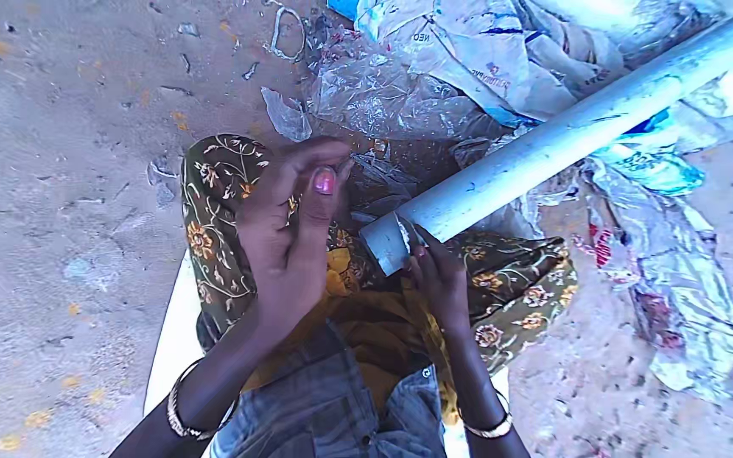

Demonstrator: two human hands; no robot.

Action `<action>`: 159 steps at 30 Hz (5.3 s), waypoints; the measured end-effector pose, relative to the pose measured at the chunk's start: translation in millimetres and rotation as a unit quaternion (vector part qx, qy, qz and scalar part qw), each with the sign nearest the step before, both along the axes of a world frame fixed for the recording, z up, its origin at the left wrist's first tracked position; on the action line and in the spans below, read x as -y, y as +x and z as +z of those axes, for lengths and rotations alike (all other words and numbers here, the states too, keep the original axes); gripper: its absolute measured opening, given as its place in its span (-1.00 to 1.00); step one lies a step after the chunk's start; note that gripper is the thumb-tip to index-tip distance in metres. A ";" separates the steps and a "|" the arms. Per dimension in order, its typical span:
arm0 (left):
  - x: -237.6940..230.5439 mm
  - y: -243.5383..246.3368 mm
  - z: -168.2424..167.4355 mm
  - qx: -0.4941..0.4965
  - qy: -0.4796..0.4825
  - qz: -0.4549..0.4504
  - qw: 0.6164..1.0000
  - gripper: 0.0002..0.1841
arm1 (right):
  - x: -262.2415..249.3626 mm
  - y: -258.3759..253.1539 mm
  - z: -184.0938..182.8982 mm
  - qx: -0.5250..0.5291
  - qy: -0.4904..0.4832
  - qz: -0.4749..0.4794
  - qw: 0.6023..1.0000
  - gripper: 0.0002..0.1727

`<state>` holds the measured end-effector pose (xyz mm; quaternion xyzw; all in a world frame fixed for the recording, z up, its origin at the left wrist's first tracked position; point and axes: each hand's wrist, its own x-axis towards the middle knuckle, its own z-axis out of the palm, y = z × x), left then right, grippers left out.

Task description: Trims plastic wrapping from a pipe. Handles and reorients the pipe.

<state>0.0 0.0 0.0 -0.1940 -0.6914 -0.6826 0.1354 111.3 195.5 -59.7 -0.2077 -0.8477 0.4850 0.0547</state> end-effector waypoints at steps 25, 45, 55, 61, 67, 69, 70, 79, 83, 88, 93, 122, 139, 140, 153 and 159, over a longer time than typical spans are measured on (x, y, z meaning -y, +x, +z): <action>-69.5 23.7 -61.1 -0.002 -0.497 -0.122 0.859 -0.87 | -3.9 2.0 -18.6 -0.099 -0.245 -0.106 0.958 -0.62; -43.5 6.2 -78.9 0.202 -0.274 -0.137 0.930 -0.79 | -8.3 3.4 -16.3 -0.149 -0.243 -0.101 0.953 -0.77; -37.0 37.3 -93.8 0.100 -0.224 -0.131 0.960 -0.76 | -25.2 -35.8 32.5 0.101 0.195 0.138 0.966 -0.70; -39.2 19.9 -88.9 0.111 -0.283 -0.210 0.929 -0.76 | -19.2 -42.2 6.4 0.030 0.179 0.034 0.983 -0.67; -36.5 20.2 -90.1 0.096 -0.278 -0.211 0.932 -0.81 | -6.6 -40.3 -1.0 0.008 0.233 -0.018 0.972 -0.65; -38.1 22.9 -93.7 0.078 -0.277 -0.198 0.937 -0.81 | -7.1 -39.7 -3.0 -0.002 0.232 -0.023 0.972 -0.65; -38.8 23.7 -95.3 0.070 -0.283 -0.191 0.937 -0.80 | -7.6 -40.1 -2.8 -0.001 0.229 -0.023 0.973 -0.66; -38.6 26.2 -102.0 0.049 -0.272 -0.173 0.945 -0.82 | -8.2 -39.2 -6.0 -0.007 0.206 -0.047 0.977 -0.65; -39.2 27.2 -102.6 0.038 -0.292 -0.163 0.941 -0.77 | -8.2 -39.7 -6.8 -0.011 0.199 -0.053 0.979 -0.66; -39.5 28.5 -101.9 0.029 -0.286 -0.152 0.946 -0.81 | -7.4 -38.4 -6.8 -0.008 0.192 -0.065 0.979 -0.65; -39.4 27.3 -102.6 0.031 -0.280 -0.155 0.947 -0.83 | -5.9 -39.4 -6.2 -0.013 0.199 -0.070 0.977 -0.65; -41.6 34.9 -104.5 0.019 -0.293 -0.117 0.949 -0.80 | -4.9 -39.1 -6.7 -0.019 0.219 -0.076 0.973 -0.66; -42.2 36.9 -104.2 0.022 -0.288 -0.111 0.951 -0.81 | -4.4 -39.0 -5.1 -0.016 0.221 -0.072 0.973 -0.65; -42.3 36.8 -104.3 0.024 -0.287 -0.112 0.951 -0.81 | -4.3 -39.1 -5.2 -0.016 0.222 -0.072 0.972 -0.66; -43.7 39.1 -106.0 0.017 -0.289 -0.096 0.952 -0.84 | -3.6 -39.1 -5.9 -0.017 0.231 -0.073 0.970 -0.65; -45.3 40.9 -104.4 0.016 -0.297 -0.082 0.951 -0.79 | -4.3 -39.1 -8.7 -0.032 0.230 -0.072 0.970 -0.65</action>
